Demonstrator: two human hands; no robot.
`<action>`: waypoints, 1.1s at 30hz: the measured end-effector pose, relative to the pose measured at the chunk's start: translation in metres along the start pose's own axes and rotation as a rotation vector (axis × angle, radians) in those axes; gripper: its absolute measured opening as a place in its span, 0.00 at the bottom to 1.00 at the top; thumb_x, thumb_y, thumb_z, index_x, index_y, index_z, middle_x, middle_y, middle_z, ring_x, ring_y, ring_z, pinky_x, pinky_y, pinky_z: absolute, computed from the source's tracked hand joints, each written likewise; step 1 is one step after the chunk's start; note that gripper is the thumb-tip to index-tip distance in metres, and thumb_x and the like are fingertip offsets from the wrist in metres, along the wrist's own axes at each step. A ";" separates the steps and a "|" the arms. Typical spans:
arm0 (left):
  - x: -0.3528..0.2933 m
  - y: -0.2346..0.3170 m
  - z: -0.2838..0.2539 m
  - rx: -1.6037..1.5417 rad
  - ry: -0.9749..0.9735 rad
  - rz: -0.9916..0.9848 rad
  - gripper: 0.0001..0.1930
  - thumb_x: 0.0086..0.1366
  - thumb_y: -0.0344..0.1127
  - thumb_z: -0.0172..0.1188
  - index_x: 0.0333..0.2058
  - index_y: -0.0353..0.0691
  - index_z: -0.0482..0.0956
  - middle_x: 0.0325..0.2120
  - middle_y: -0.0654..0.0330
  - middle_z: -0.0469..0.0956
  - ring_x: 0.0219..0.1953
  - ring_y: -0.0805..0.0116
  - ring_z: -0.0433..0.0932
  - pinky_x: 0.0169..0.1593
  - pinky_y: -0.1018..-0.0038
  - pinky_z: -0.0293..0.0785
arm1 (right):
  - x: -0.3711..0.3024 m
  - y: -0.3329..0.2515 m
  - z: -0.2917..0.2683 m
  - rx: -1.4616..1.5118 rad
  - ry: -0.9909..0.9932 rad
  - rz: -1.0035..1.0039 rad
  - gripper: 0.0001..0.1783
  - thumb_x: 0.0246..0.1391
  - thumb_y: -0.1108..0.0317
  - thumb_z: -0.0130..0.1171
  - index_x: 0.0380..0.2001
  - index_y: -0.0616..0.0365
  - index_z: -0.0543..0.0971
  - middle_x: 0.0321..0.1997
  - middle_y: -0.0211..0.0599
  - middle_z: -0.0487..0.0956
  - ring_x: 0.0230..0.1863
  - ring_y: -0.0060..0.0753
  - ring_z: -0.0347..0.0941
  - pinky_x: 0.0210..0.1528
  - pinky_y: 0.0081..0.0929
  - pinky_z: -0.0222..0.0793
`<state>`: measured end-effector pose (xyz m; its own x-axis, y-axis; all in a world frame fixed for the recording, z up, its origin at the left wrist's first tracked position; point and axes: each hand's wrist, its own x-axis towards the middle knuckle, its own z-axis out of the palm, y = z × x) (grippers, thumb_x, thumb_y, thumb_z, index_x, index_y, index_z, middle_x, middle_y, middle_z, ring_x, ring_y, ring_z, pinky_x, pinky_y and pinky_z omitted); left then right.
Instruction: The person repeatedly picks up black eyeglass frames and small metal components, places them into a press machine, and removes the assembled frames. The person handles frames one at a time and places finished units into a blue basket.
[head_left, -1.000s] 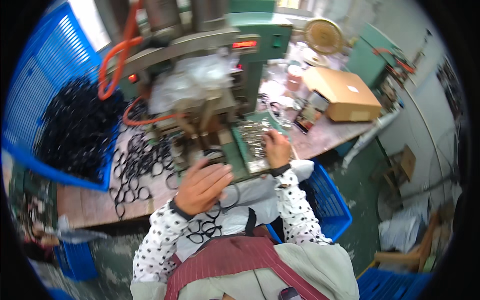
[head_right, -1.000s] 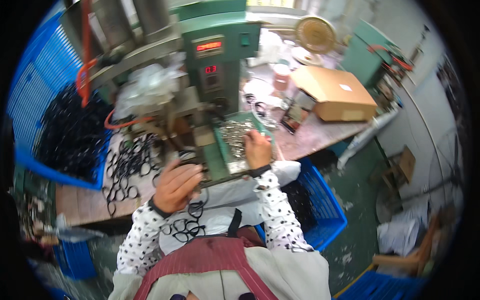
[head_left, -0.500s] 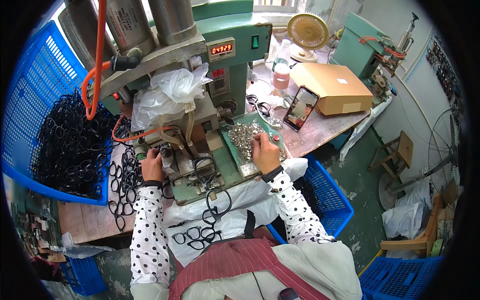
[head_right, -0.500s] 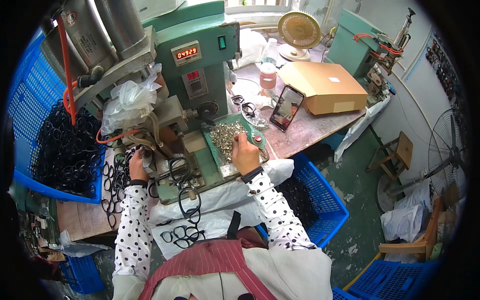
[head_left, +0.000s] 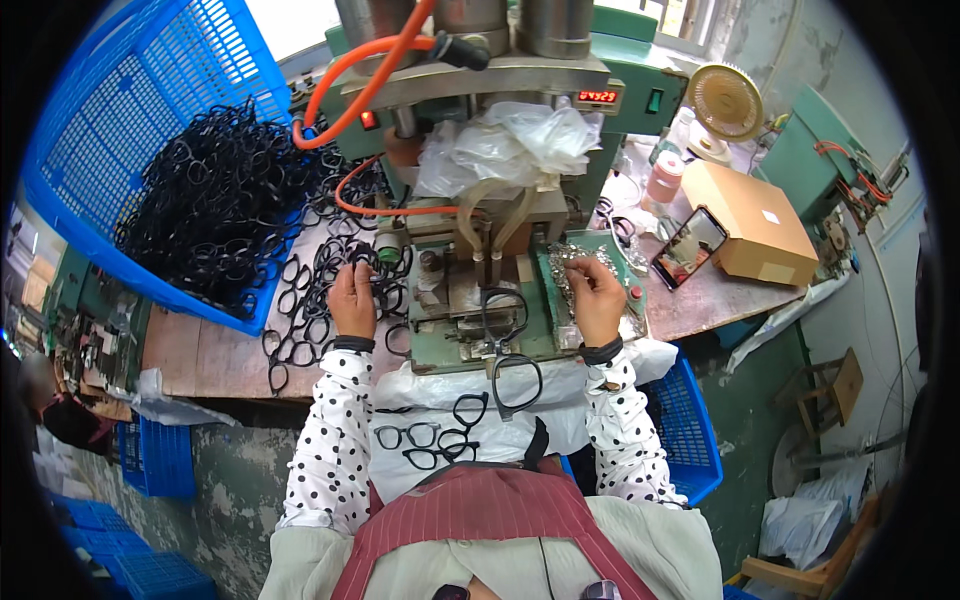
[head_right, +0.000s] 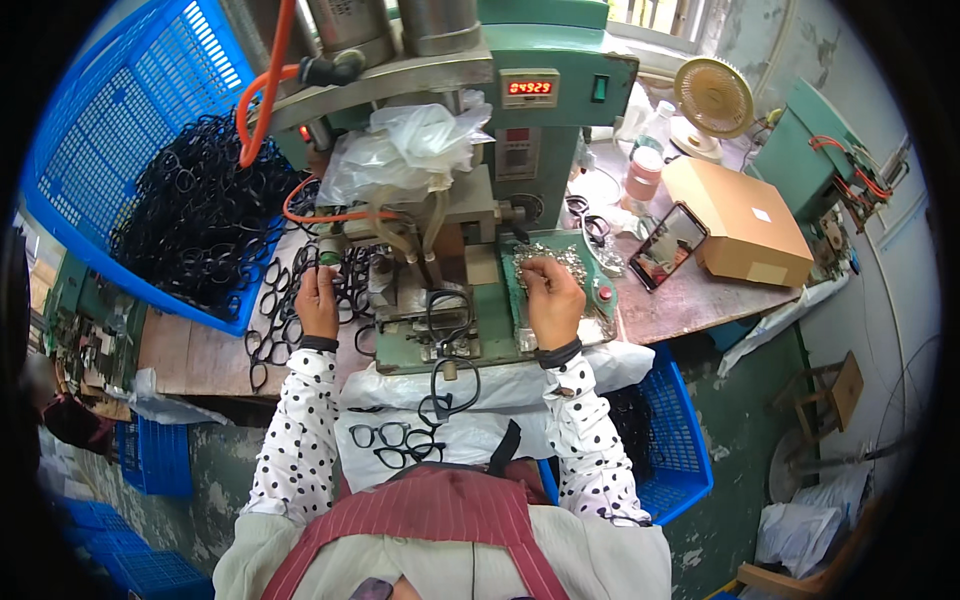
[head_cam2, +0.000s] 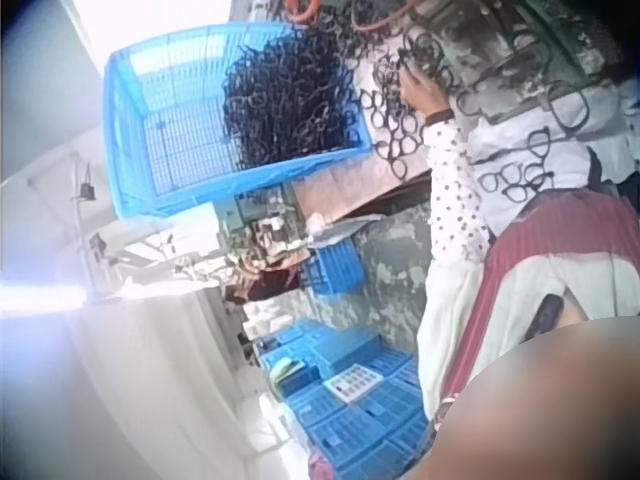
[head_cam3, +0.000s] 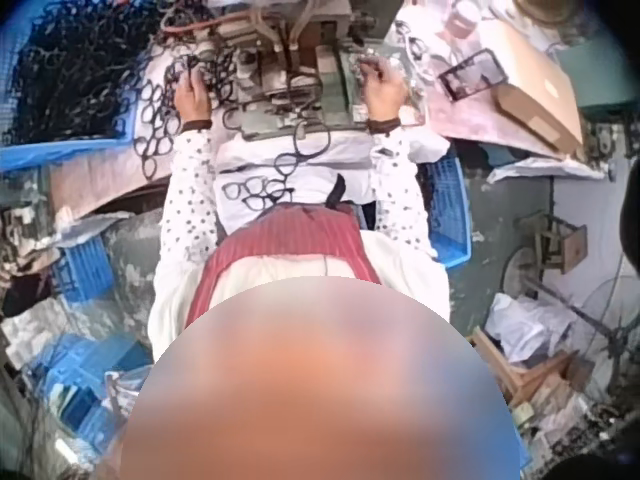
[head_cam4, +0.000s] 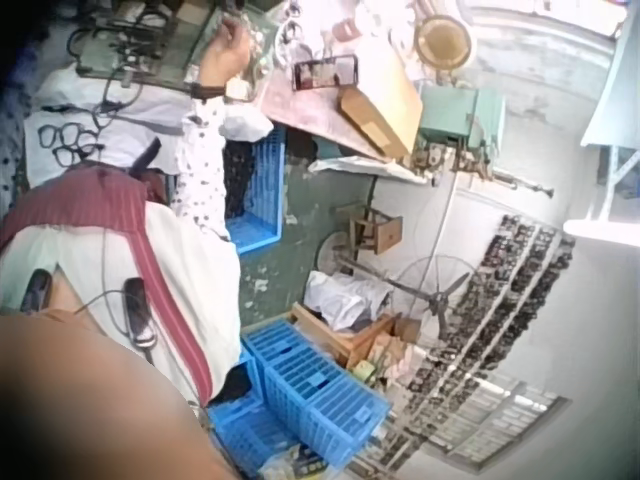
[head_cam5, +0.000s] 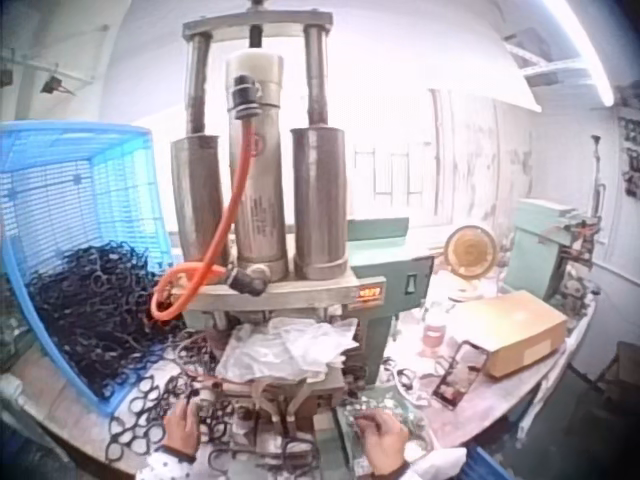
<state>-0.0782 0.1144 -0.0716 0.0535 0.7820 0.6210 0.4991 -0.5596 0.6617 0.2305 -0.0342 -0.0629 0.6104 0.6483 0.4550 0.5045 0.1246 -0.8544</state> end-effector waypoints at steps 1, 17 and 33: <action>-0.005 0.002 0.002 -0.052 0.028 -0.106 0.13 0.71 0.40 0.51 0.33 0.36 0.75 0.22 0.57 0.76 0.22 0.65 0.74 0.29 0.72 0.69 | 0.001 -0.015 0.001 0.092 -0.078 0.067 0.07 0.47 0.75 0.62 0.33 0.58 0.82 0.31 0.33 0.81 0.27 0.26 0.72 0.30 0.24 0.66; -0.024 0.112 -0.016 -0.119 0.042 0.552 0.14 0.59 0.24 0.56 0.45 0.36 0.76 0.37 0.55 0.77 0.39 0.57 0.76 0.47 0.62 0.70 | -0.007 -0.112 0.031 0.338 -0.273 0.097 0.24 0.43 0.75 0.66 0.45 0.63 0.71 0.30 0.34 0.80 0.24 0.13 0.66 0.26 0.14 0.61; -0.042 0.144 0.010 -0.343 -0.393 0.905 0.21 0.51 0.23 0.60 0.47 0.36 0.77 0.46 0.53 0.78 0.43 0.57 0.78 0.52 0.60 0.76 | 0.020 0.038 -0.030 -0.510 0.003 0.092 0.15 0.45 0.63 0.67 0.39 0.50 0.79 0.31 0.37 0.81 0.36 0.45 0.75 0.42 0.42 0.68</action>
<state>0.0005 0.0042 -0.0065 0.5935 0.0320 0.8042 -0.1367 -0.9807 0.1399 0.2801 -0.0390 -0.0793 0.6681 0.6367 0.3850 0.6814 -0.3157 -0.6603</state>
